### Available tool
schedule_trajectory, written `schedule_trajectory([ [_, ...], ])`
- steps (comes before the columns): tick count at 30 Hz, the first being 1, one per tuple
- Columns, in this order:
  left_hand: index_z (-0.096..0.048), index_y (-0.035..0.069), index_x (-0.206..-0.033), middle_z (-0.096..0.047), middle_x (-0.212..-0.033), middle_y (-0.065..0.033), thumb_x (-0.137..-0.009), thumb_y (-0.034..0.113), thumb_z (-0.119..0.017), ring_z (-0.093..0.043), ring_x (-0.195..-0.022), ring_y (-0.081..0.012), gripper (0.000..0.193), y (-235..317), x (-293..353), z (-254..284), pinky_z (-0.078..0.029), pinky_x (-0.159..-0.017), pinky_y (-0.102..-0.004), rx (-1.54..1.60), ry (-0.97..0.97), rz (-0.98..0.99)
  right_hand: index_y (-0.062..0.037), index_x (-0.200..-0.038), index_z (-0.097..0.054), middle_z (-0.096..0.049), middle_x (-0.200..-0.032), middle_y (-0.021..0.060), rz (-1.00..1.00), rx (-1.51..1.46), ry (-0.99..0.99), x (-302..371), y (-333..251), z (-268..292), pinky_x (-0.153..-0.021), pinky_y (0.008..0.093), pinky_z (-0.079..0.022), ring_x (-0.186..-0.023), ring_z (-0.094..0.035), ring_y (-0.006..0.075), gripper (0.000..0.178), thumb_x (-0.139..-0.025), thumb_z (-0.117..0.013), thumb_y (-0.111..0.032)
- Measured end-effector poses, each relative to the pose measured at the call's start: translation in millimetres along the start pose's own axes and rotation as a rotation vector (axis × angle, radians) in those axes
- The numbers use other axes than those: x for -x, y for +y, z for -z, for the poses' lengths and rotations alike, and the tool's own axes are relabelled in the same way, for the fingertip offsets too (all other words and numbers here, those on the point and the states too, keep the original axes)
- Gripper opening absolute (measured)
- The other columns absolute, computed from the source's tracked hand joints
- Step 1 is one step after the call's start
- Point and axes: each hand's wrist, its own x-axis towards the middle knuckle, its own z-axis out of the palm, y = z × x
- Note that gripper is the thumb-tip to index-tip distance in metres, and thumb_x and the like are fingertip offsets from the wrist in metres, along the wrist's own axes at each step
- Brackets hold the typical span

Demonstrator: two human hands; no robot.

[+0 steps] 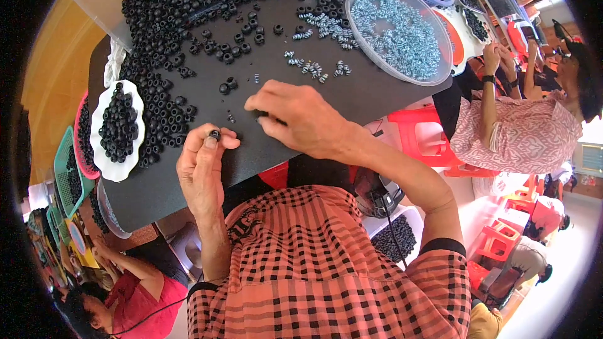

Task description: The person assembles components by picking up small springs and inserting them into black caps by hand.

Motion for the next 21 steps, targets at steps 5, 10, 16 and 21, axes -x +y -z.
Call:
schedule_trajectory([
  [5, -0.059, -0.001, -0.101, -0.068, -0.086, -0.0085, -0.095, 0.008, -0.05, -0.059, -0.085, -0.0111, 0.015, 0.6, 0.2, -3.3, -0.044, -0.084, -0.0259, 0.02, 0.014, 0.009, -0.0029, -0.094, -0.061, -0.057, -0.09, 0.0084, 0.144, 0.273, 0.027, -4.3, 5.5, -13.3, -0.066, 0.0356, -0.05, -0.076, -0.06, 0.0263, 0.02, -0.074, -0.066, -0.001],
  [10, -0.06, -0.001, -0.101, -0.068, -0.084, -0.0074, -0.095, 0.008, -0.051, -0.059, -0.086, -0.0105, 0.014, -0.4, 0.6, -1.6, -0.044, -0.085, -0.0263, -0.011, 0.005, 0.0, -0.0034, -0.09, -0.06, -0.056, -0.087, 0.0073, 0.098, 0.284, 0.014, -6.9, 6.5, -13.0, -0.068, 0.0354, -0.049, -0.078, -0.059, 0.025, 0.018, -0.073, -0.066, 0.0],
  [16, -0.059, -0.001, -0.102, -0.068, -0.085, -0.0073, -0.095, 0.007, -0.05, -0.059, -0.085, -0.0099, 0.014, 1.8, 0.7, -3.5, -0.043, -0.083, -0.0253, -0.05, 0.009, 0.0, -0.0046, -0.09, -0.061, -0.057, -0.088, 0.0061, 0.206, 0.35, 0.056, -5.2, 6.8, -11.9, -0.07, 0.0354, -0.048, -0.078, -0.059, 0.0242, 0.02, -0.07, -0.066, 0.0],
  [21, -0.059, -0.001, -0.102, -0.067, -0.086, -0.0069, -0.095, 0.006, -0.05, -0.058, -0.084, -0.0084, 0.013, 1.9, 0.6, -4.8, -0.043, -0.082, -0.0241, -0.048, 0.002, -0.001, -0.0059, -0.088, -0.062, -0.058, -0.083, 0.0051, 0.158, 0.324, 0.077, -5.7, 8.2, -14.0, -0.068, 0.0334, -0.048, -0.076, -0.059, 0.022, 0.021, -0.069, -0.066, 0.002],
])
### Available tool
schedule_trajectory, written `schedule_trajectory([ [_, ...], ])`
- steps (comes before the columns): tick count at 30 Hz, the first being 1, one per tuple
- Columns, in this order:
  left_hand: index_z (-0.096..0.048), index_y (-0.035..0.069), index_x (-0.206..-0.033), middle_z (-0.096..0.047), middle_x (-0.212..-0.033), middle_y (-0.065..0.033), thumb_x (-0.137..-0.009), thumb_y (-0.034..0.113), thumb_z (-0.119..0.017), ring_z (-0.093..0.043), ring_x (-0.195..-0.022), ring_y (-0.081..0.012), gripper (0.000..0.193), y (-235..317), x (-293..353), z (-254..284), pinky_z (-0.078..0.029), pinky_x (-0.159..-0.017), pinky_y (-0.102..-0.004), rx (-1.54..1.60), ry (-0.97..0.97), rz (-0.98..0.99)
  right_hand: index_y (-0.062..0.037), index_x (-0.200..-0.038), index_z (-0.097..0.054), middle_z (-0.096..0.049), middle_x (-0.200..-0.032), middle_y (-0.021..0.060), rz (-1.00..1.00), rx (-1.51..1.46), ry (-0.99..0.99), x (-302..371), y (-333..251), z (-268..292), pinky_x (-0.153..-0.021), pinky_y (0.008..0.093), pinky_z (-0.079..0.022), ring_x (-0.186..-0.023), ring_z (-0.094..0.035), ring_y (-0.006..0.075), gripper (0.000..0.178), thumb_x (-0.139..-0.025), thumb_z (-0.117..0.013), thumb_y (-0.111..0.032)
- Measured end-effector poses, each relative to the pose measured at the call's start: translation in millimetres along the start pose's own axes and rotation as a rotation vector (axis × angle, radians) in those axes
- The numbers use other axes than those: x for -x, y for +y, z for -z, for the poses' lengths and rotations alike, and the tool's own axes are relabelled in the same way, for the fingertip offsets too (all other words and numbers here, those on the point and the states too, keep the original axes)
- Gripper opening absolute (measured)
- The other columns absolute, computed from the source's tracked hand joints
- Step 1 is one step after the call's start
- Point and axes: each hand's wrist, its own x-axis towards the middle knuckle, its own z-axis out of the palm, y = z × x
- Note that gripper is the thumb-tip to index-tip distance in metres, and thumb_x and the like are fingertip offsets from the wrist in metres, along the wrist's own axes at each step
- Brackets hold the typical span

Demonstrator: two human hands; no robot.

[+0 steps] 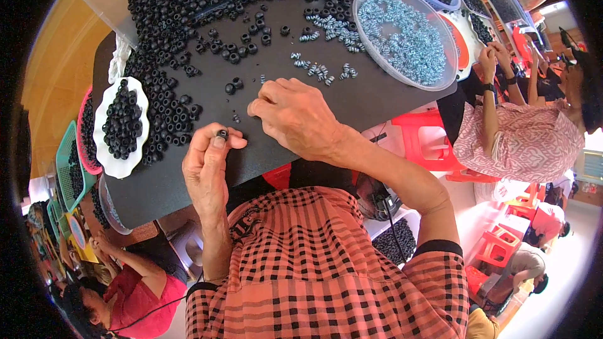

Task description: The person assembles components by picking up small springs and inserting them into black caps by hand.

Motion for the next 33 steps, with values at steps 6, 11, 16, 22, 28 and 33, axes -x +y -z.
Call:
schedule_trajectory([
  [6, -0.058, -0.001, -0.104, -0.067, -0.087, -0.0064, -0.095, 0.006, -0.05, -0.058, -0.083, -0.0072, 0.014, 0, 1, 1, -0.042, -0.08, -0.0225, 0.004, 0.001, 0.018, -0.0046, -0.088, -0.062, -0.061, -0.084, 0.004, -0.201, -0.425, 0.083, -9, -10, 5, -0.059, 0.0253, -0.047, -0.065, -0.059, 0.0126, 0.02, -0.072, -0.062, 0.007],
  [11, -0.058, 0.0, -0.105, -0.067, -0.087, -0.0059, -0.095, 0.006, -0.05, -0.057, -0.082, -0.0061, 0.014, 0, 1, 0, -0.042, -0.077, -0.0206, -0.004, -0.002, 0.024, -0.0026, -0.088, -0.064, -0.062, -0.086, 0.0034, -0.285, -0.723, 0.001, -18, -15, 4, -0.062, 0.0233, -0.047, -0.07, -0.059, 0.0092, 0.015, -0.076, -0.063, 0.006],
  [16, -0.059, -0.001, -0.11, -0.068, -0.086, -0.0036, -0.096, 0.008, -0.05, -0.056, -0.08, -0.0041, 0.018, 1, 1, 1, -0.042, -0.075, -0.0191, -0.045, -0.013, 0.032, -0.0031, -0.097, -0.069, -0.063, -0.091, 0.0059, -0.24, -0.896, -0.072, -23, -15, 0, -0.067, 0.0229, -0.048, -0.078, -0.06, 0.0116, 0.02, -0.08, -0.062, 0.006],
  [22, -0.059, -0.001, -0.111, -0.068, -0.086, -0.0036, -0.096, 0.009, -0.05, -0.057, -0.08, -0.0044, 0.019, 2, 2, 1, -0.043, -0.075, -0.019, -0.078, -0.014, 0.004, -0.0008, -0.097, -0.067, -0.063, -0.092, 0.0062, -0.299, -0.933, -0.16, -26, -15, 3, -0.069, 0.0238, -0.05, -0.079, -0.061, 0.0112, 0.018, -0.083, -0.061, 0.007],
  [28, -0.058, -0.003, -0.11, -0.068, -0.087, -0.0054, -0.096, 0.009, -0.051, -0.058, -0.08, -0.0057, 0.019, 7, 3, 0, -0.043, -0.075, -0.0196, -0.101, -0.003, 0.051, 0.0026, -0.093, -0.063, -0.064, -0.09, 0.0066, -0.367, -0.992, -0.166, -24, -17, 0, -0.065, 0.0228, -0.051, -0.074, -0.063, 0.0103, 0.011, -0.085, -0.059, 0.008],
  [33, -0.058, -0.003, -0.11, -0.066, -0.087, -0.0037, -0.096, 0.009, -0.051, -0.057, -0.08, -0.0057, 0.019, 5, 3, -1, -0.043, -0.073, -0.0186, -0.1, -0.002, 0.006, 0.0016, -0.093, -0.065, -0.065, -0.086, 0.0068, -0.284, -0.882, -0.131, -26, -18, 2, -0.062, 0.0238, -0.051, -0.071, -0.065, 0.0116, 0.012, -0.082, -0.062, 0.007],
])
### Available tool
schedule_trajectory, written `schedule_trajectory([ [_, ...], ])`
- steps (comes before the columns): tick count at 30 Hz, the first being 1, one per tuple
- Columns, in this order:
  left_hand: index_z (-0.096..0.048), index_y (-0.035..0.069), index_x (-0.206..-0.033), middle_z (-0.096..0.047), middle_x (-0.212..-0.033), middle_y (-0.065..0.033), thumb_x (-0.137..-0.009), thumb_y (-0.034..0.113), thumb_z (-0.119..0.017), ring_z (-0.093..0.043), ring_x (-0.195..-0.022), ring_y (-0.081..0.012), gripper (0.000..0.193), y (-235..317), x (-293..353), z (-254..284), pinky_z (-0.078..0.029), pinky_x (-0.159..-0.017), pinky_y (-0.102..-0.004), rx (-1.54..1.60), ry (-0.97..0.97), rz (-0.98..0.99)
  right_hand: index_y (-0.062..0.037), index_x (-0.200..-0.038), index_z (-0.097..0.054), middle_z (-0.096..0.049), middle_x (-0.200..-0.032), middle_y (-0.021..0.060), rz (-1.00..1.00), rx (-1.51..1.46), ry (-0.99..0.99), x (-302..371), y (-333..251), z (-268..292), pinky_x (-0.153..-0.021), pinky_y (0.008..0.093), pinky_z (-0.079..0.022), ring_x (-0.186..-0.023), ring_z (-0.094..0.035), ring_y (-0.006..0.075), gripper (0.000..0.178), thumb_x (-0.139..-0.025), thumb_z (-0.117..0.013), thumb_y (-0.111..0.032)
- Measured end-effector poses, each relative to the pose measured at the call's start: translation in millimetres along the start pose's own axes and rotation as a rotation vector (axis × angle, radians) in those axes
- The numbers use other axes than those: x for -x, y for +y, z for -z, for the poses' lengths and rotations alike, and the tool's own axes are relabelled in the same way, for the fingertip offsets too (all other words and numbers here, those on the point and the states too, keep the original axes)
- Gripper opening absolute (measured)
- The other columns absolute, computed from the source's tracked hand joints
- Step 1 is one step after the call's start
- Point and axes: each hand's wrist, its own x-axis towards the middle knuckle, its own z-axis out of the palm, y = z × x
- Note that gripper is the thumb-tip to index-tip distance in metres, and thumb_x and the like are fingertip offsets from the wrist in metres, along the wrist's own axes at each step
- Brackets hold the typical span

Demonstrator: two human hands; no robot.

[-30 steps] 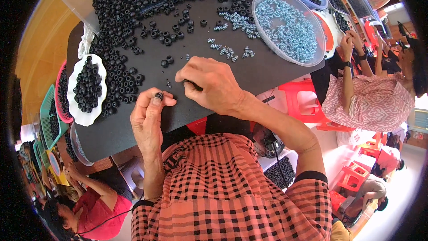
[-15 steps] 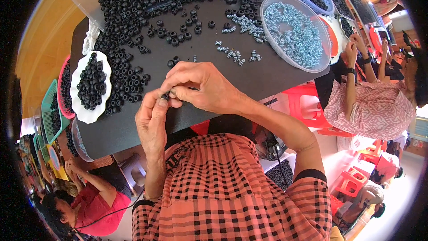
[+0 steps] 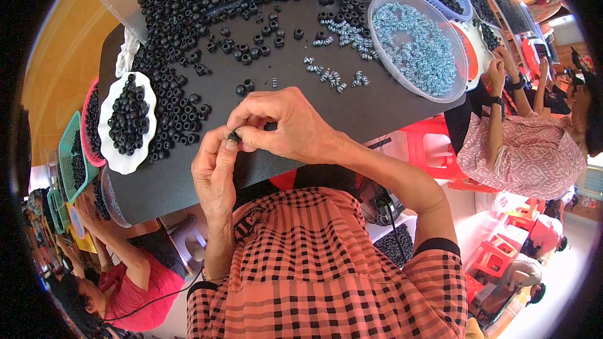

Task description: The person assembles components by picking up small springs and inserting them into black caps by hand.

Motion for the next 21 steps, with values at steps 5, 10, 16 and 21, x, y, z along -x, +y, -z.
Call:
schedule_trajectory([
  [5, -0.057, -0.003, -0.109, -0.063, -0.084, -0.0006, -0.096, 0.009, -0.052, -0.054, -0.077, -0.0045, 0.019, 1.1, 0.5, -1.5, -0.041, -0.071, -0.0174, -0.082, 0.007, -0.059, 0.0008, -0.091, -0.066, -0.066, -0.085, 0.0079, 0.068, 0.061, 0.016, 0.8, -0.9, -0.5, -0.061, 0.024, -0.051, -0.071, -0.066, 0.0132, 0.011, -0.08, -0.065, 0.004],
  [10, -0.059, -0.002, -0.107, -0.057, -0.078, 0.0042, -0.096, 0.011, -0.054, -0.045, -0.069, -0.0021, 0.018, -3.4, -0.3, -3.9, -0.036, -0.063, -0.0162, -0.125, 0.03, -0.102, -0.0008, -0.09, -0.067, -0.066, -0.086, 0.0084, 0.158, 0.175, 0.067, 2.2, -1.0, -1.8, -0.061, 0.0255, -0.052, -0.071, -0.065, 0.0159, 0.013, -0.077, -0.066, 0.002],
  [16, -0.06, 0.0, -0.105, -0.048, -0.072, 0.0075, -0.095, 0.014, -0.056, -0.038, -0.065, -0.0017, 0.018, -2.5, 1.8, -2.6, -0.032, -0.057, -0.0169, -0.223, 0.044, -0.077, -0.0028, -0.09, -0.067, -0.065, -0.086, 0.0077, 0.219, 0.27, 0.126, 4.1, 0.2, -6.6, -0.061, 0.0267, -0.051, -0.07, -0.064, 0.0167, 0.015, -0.075, -0.065, 0.002],
  [21, -0.061, 0.0, -0.104, -0.048, -0.073, 0.0071, -0.095, 0.014, -0.056, -0.039, -0.067, -0.002, 0.017, -1.8, 2.5, -3.0, -0.033, -0.059, -0.0171, -0.226, 0.052, -0.086, -0.0021, -0.089, -0.067, -0.065, -0.086, 0.0073, 0.243, 0.268, 0.14, 5.4, 2.7, -8.7, -0.062, 0.0269, -0.051, -0.071, -0.064, 0.0166, 0.016, -0.075, -0.066, 0.003],
])
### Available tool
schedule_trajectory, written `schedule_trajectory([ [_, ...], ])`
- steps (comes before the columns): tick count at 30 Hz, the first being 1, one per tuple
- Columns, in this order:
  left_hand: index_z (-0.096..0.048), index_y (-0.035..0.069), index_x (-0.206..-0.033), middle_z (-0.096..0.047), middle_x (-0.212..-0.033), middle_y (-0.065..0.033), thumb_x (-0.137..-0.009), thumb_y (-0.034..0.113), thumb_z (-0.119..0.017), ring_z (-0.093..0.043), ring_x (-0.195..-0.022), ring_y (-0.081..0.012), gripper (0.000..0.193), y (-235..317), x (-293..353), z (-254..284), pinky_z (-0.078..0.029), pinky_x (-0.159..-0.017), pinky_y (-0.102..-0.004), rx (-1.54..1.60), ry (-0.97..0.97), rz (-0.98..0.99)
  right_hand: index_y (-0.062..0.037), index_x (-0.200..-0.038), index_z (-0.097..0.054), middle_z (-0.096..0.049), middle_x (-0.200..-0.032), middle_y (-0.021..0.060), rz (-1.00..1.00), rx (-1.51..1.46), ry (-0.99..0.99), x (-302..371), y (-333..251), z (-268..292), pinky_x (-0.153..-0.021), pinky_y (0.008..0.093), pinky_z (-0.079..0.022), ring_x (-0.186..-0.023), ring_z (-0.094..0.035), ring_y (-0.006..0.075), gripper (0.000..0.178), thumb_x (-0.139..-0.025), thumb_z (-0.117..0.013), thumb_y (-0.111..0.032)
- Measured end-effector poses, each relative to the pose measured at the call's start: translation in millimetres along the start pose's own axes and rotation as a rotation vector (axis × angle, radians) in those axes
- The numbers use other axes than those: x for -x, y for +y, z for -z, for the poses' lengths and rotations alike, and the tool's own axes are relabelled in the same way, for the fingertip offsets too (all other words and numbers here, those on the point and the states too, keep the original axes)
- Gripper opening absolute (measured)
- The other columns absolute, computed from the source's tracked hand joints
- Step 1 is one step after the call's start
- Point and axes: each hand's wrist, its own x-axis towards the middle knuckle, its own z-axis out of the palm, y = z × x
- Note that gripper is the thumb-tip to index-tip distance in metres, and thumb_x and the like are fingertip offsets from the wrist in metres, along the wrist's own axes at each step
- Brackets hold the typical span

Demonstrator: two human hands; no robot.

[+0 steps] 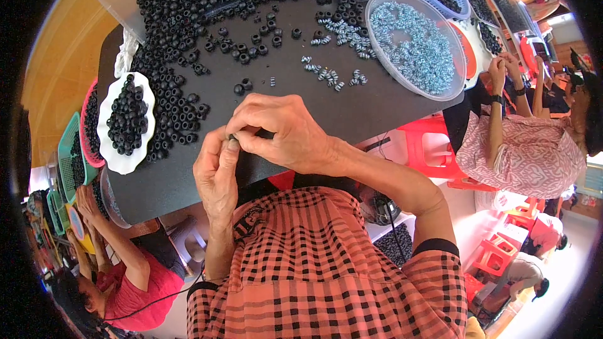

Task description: The person assembles components by picking up small springs and inserting them into black caps by hand.

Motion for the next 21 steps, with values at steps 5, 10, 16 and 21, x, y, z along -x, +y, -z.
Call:
schedule_trajectory([
  [5, -0.061, -0.001, -0.104, -0.053, -0.08, 0.0047, -0.095, 0.014, -0.056, -0.045, -0.074, -0.0033, 0.018, -4, -2, 1, -0.039, -0.069, -0.0184, 0.061, 0.007, -0.01, -0.0013, -0.088, -0.066, -0.064, -0.082, 0.0076, -0.019, -0.064, 0.057, 1, -3, -7, -0.061, 0.0283, -0.052, -0.07, -0.064, 0.0191, 0.013, -0.077, -0.062, 0.003],
  [10, -0.061, -0.001, -0.106, -0.057, -0.084, 0.0027, -0.095, 0.014, -0.055, -0.049, -0.079, -0.0043, 0.018, -1, 0, 2, -0.041, -0.074, -0.0193, 0.081, -0.005, -0.003, -0.0014, -0.096, -0.066, -0.064, -0.089, 0.0073, -0.031, -0.102, 0.012, 3, 4, -8, -0.062, 0.026, -0.051, -0.074, -0.063, 0.0142, 0.019, -0.078, -0.066, 0.005],
  [16, -0.061, -0.002, -0.106, -0.057, -0.087, 0.0016, -0.095, 0.013, -0.055, -0.049, -0.08, -0.0049, 0.019, -1, -1, 1, -0.041, -0.074, -0.0193, 0.111, -0.007, 0.013, -0.0019, -0.099, -0.065, -0.064, -0.091, 0.0075, -0.012, -0.103, 0.039, 6, 4, -10, -0.062, 0.0254, -0.051, -0.074, -0.063, 0.014, 0.021, -0.079, -0.066, 0.005],
  [21, -0.06, -0.002, -0.104, -0.057, -0.088, 0.0016, -0.095, 0.011, -0.054, -0.049, -0.08, -0.0049, 0.016, -4, -1, 2, -0.041, -0.074, -0.0189, 0.163, -0.005, -0.001, -0.0012, -0.104, -0.064, -0.063, -0.089, 0.0075, -0.036, -0.088, 0.075, 8, 1, -14, -0.062, 0.0251, -0.05, -0.071, -0.061, 0.0133, 0.026, -0.079, -0.066, 0.005],
])
